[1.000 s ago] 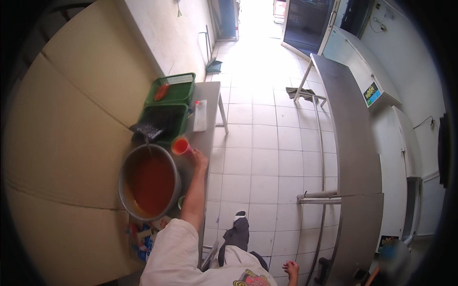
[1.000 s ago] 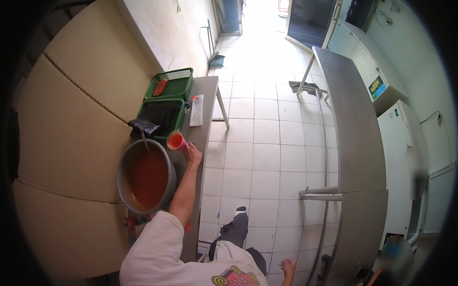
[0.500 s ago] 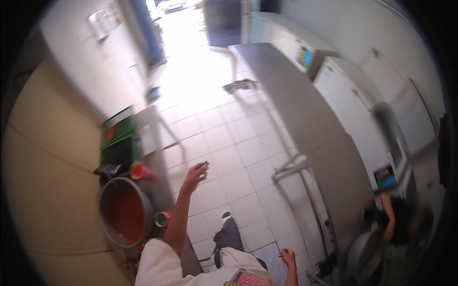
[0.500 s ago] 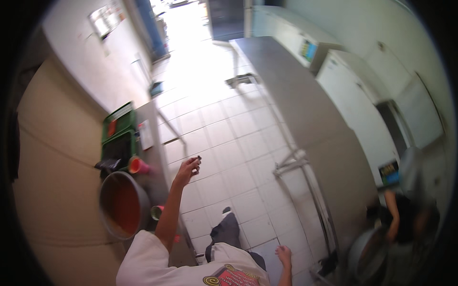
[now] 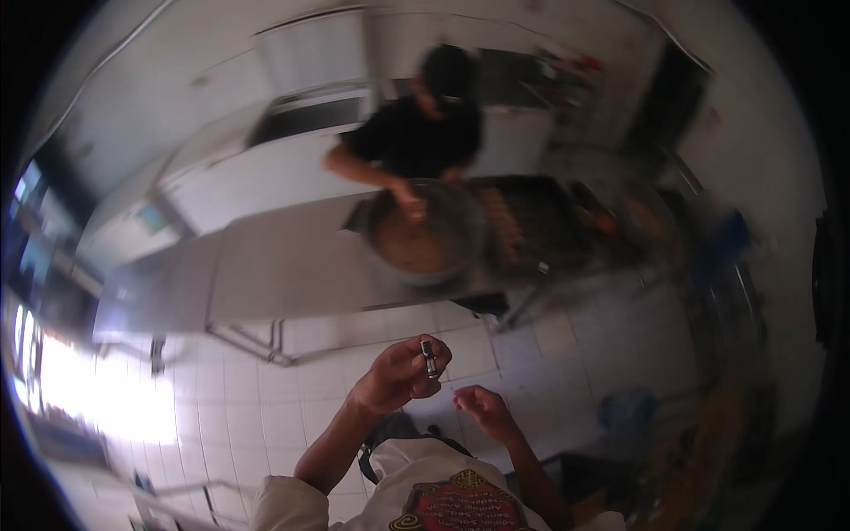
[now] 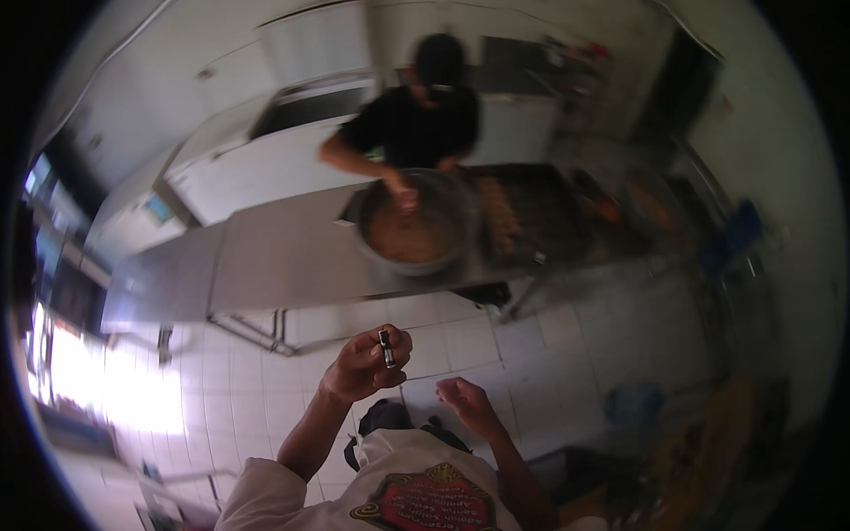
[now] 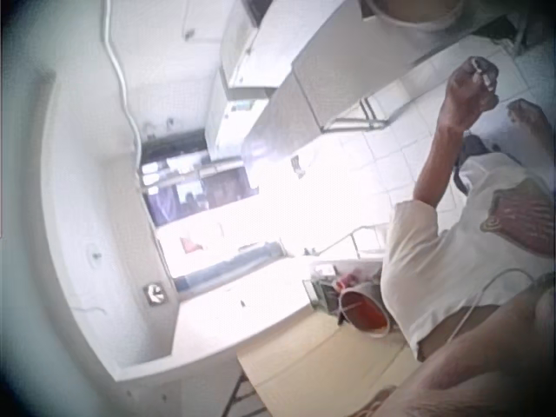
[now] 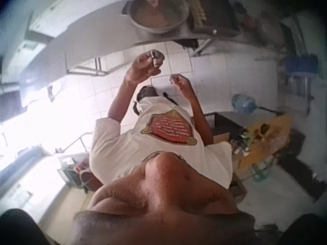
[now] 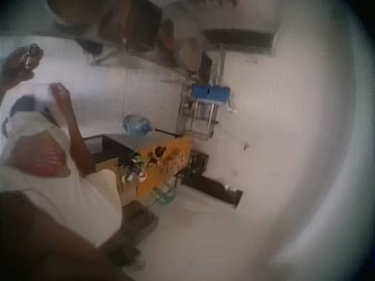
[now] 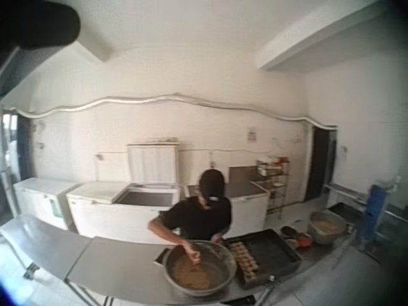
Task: The person handles a white digital kitchen scale, opens its back cover, and inserts a battery. They then close the cover, place the scale on a table, and press buttons to test it. Another person is visible in the background preparing food.
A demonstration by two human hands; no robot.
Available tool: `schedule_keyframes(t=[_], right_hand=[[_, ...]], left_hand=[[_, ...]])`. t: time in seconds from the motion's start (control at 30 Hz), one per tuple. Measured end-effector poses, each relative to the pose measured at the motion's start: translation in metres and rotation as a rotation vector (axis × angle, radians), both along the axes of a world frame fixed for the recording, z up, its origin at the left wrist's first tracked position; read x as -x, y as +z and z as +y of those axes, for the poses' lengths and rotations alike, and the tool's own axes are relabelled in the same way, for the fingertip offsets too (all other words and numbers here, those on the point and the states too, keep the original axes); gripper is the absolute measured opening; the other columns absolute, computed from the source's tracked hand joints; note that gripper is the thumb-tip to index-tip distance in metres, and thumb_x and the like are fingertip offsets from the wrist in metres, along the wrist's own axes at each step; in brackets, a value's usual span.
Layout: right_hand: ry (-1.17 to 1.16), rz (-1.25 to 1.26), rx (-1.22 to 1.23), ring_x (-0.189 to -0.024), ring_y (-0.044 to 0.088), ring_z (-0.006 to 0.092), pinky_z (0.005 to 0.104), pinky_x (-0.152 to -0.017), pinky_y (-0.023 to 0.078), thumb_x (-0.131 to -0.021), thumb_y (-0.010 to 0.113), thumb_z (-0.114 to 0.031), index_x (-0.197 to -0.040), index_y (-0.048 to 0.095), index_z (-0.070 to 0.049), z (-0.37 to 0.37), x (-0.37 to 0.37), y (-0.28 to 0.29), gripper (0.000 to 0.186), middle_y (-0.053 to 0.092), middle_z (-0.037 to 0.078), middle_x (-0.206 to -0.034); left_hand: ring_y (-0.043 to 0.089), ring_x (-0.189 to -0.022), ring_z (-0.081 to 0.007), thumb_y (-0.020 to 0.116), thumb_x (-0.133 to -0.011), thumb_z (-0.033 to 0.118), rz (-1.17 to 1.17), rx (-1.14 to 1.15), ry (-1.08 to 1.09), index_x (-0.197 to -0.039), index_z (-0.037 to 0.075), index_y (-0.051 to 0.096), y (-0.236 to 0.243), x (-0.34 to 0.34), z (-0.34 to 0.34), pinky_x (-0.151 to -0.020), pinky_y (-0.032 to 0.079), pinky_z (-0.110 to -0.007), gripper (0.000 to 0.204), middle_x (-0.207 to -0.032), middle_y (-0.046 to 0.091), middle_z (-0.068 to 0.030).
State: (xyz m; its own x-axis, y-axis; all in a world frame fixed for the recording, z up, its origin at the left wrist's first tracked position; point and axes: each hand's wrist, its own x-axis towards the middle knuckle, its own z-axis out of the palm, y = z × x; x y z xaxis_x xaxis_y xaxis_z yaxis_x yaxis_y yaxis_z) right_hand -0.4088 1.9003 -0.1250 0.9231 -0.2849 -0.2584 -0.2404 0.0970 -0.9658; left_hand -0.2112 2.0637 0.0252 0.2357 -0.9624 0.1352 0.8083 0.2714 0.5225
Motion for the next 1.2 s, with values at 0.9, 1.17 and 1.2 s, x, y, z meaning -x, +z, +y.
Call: schedule_keyframes(t=[0.9, 1.17, 1.2], right_hand=[[-1.646, -0.131, 0.152, -0.082, 0.072, 0.0136, 0.0256, -0.071, 0.058, -0.095, 0.071, -0.009, -0.107, 0.070, 0.005, -0.546, 0.356, 0.103, 0.018, 0.072, 0.008, -0.093], [-1.602, -0.123, 0.508, -0.081, 0.071, 0.0140, 0.0264, -0.074, 0.059, -0.089, 0.074, 0.001, -0.103, 0.072, 0.002, -0.749, 0.501, 0.125, 0.014, 0.071, 0.011, -0.096], [-1.579, -0.145, 0.485, -0.085, 0.071, 0.0152, 0.0271, -0.078, 0.060, -0.088, 0.074, 0.004, -0.102, 0.071, 0.004, -0.779, 0.520, 0.131, 0.014, 0.071, 0.012, -0.099]], left_hand=[[0.052, -0.057, -0.0076, 0.055, -0.106, 0.018, -1.211, 0.176, -0.825, -0.099, 0.000, 0.059, -0.055, 0.411, -0.822, -0.051, 0.041, -0.024, 0.019, -0.071, 0.057, -0.0031], [0.045, -0.044, -0.0049, 0.059, -0.105, 0.026, -0.946, -0.006, -0.969, -0.092, 0.002, 0.061, -0.045, 0.551, -1.052, -0.041, 0.033, -0.023, 0.027, -0.061, 0.054, 0.0008], [0.045, -0.044, -0.0050, 0.060, -0.104, 0.026, -0.975, 0.040, -0.908, -0.090, 0.002, 0.061, -0.039, 0.561, -1.083, -0.040, 0.033, -0.023, 0.028, -0.060, 0.054, 0.0006]])
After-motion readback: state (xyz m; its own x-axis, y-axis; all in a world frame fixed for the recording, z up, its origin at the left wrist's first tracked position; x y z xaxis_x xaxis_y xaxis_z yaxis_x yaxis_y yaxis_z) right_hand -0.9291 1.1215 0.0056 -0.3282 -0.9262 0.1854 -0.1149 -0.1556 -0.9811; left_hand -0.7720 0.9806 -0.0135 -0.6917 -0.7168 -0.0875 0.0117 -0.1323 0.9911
